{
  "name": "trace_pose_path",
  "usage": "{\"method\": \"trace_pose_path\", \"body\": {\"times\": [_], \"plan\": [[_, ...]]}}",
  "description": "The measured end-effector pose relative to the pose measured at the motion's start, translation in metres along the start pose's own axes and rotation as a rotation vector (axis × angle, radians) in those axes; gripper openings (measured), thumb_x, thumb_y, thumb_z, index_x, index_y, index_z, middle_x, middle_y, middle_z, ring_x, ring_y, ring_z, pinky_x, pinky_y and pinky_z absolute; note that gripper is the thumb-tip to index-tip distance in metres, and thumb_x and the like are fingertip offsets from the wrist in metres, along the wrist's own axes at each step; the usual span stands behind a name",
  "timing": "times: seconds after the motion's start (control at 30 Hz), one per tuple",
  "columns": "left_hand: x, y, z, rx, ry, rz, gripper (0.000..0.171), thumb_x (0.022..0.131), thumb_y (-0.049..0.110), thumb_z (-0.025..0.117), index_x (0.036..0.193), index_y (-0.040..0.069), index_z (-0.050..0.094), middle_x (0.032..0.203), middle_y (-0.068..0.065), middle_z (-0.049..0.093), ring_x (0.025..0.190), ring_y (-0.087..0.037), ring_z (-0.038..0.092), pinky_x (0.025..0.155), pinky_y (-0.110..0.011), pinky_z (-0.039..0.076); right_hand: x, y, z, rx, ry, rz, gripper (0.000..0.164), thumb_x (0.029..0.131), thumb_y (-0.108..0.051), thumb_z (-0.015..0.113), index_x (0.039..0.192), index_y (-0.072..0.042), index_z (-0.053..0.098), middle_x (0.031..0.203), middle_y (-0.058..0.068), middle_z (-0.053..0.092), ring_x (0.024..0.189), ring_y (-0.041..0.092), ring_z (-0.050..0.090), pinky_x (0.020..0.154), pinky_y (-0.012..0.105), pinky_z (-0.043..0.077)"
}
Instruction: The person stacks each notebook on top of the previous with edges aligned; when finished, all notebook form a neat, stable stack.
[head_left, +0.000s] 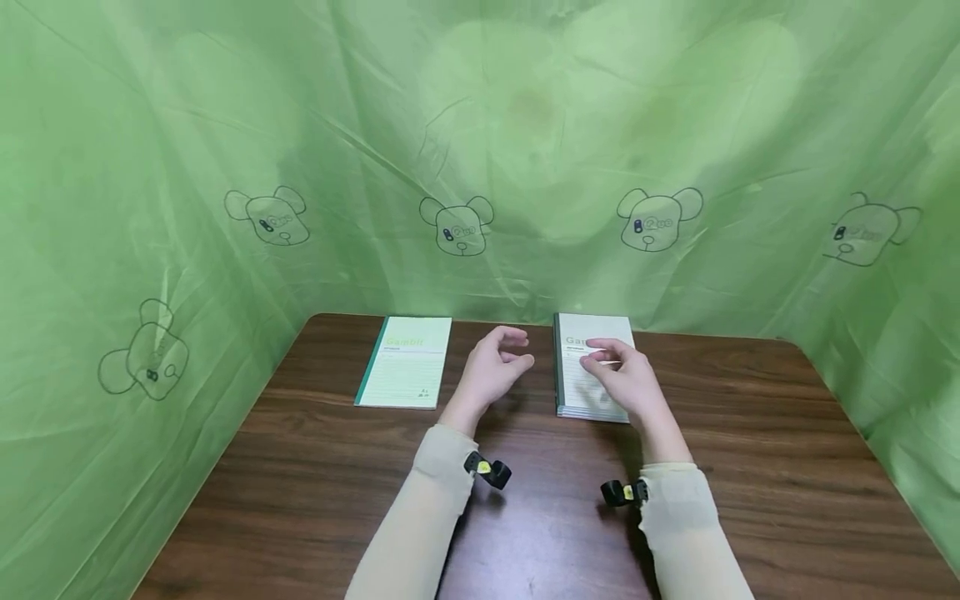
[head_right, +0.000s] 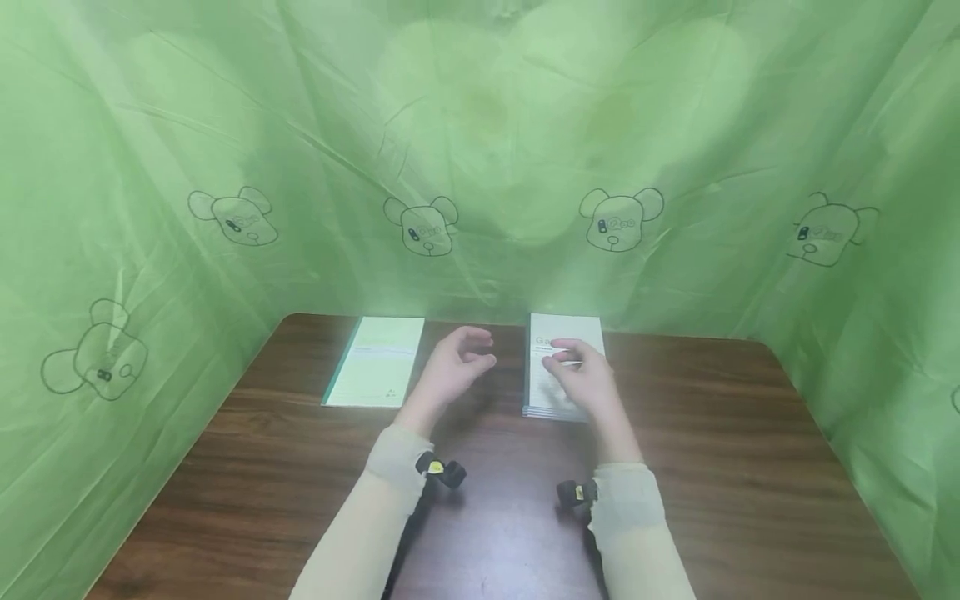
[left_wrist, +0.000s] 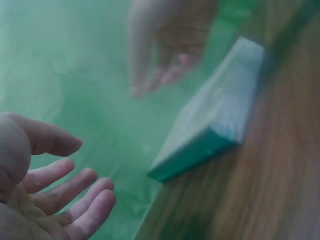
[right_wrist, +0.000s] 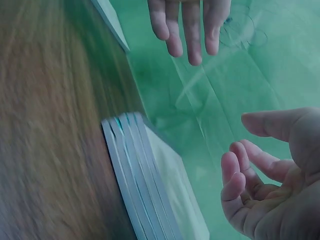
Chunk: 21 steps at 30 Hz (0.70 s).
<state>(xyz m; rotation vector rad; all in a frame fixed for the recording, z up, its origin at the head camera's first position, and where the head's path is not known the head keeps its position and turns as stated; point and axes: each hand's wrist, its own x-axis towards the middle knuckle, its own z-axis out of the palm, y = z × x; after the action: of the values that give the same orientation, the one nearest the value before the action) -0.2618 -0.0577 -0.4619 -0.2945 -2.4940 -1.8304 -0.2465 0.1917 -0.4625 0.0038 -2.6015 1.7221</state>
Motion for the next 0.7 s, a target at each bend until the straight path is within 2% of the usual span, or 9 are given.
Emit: {"method": "trace_pose_path", "body": {"times": [0.13, 0.3, 0.37, 0.47, 0.7], "plan": [[-0.003, -0.009, -0.013, 0.103, -0.001, 0.021, 0.037, 0.096, 0.014, 0.077, 0.132, 0.009, 0.07, 0.127, -0.01, 0.077, 0.1, -0.023, 0.076, 0.091, -0.042, 0.061, -0.001, -0.005, 0.016, 0.058, -0.013, -0.017, 0.048, 0.104, -0.017, 0.075, 0.146, 0.002, 0.063, 0.122, 0.02, 0.072, 0.09, 0.014, 0.062, 0.066, 0.024, 0.049], [-0.007, -0.025, -0.038, 0.204, -0.064, 0.076, 0.038, 0.097, 0.015, 0.076, 0.134, 0.007, 0.068, 0.127, -0.011, 0.077, 0.097, -0.019, 0.076, 0.09, -0.039, 0.061, -0.008, -0.014, 0.034, 0.089, -0.045, -0.032, 0.046, 0.104, -0.016, 0.075, 0.145, 0.0, 0.063, 0.122, 0.019, 0.072, 0.091, 0.017, 0.063, 0.07, 0.025, 0.049], [-0.009, -0.03, -0.055, 0.222, -0.071, 0.082, 0.04, 0.097, 0.013, 0.075, 0.135, 0.006, 0.066, 0.128, -0.013, 0.076, 0.097, -0.022, 0.076, 0.09, -0.04, 0.062, -0.012, -0.02, 0.044, 0.086, -0.06, -0.036, 0.046, 0.103, -0.017, 0.076, 0.144, -0.001, 0.064, 0.121, 0.018, 0.072, 0.092, 0.018, 0.063, 0.075, 0.027, 0.05], [-0.014, -0.036, -0.085, 0.249, -0.063, 0.051, 0.044, 0.098, 0.011, 0.073, 0.141, 0.006, 0.064, 0.131, -0.018, 0.074, 0.101, -0.028, 0.075, 0.091, -0.043, 0.061, -0.016, -0.029, 0.061, 0.093, -0.077, -0.033, 0.044, 0.102, -0.015, 0.077, 0.142, -0.001, 0.065, 0.121, 0.018, 0.072, 0.096, 0.02, 0.064, 0.083, 0.03, 0.052], [-0.027, -0.066, -0.159, 0.442, 0.081, -0.039, 0.054, 0.097, 0.014, 0.071, 0.149, 0.005, 0.061, 0.134, -0.019, 0.074, 0.104, -0.031, 0.077, 0.092, -0.048, 0.06, -0.014, -0.039, 0.113, 0.11, -0.138, -0.003, 0.04, 0.099, -0.016, 0.079, 0.136, -0.003, 0.069, 0.121, 0.016, 0.073, 0.106, 0.028, 0.07, 0.094, 0.039, 0.056]]}}
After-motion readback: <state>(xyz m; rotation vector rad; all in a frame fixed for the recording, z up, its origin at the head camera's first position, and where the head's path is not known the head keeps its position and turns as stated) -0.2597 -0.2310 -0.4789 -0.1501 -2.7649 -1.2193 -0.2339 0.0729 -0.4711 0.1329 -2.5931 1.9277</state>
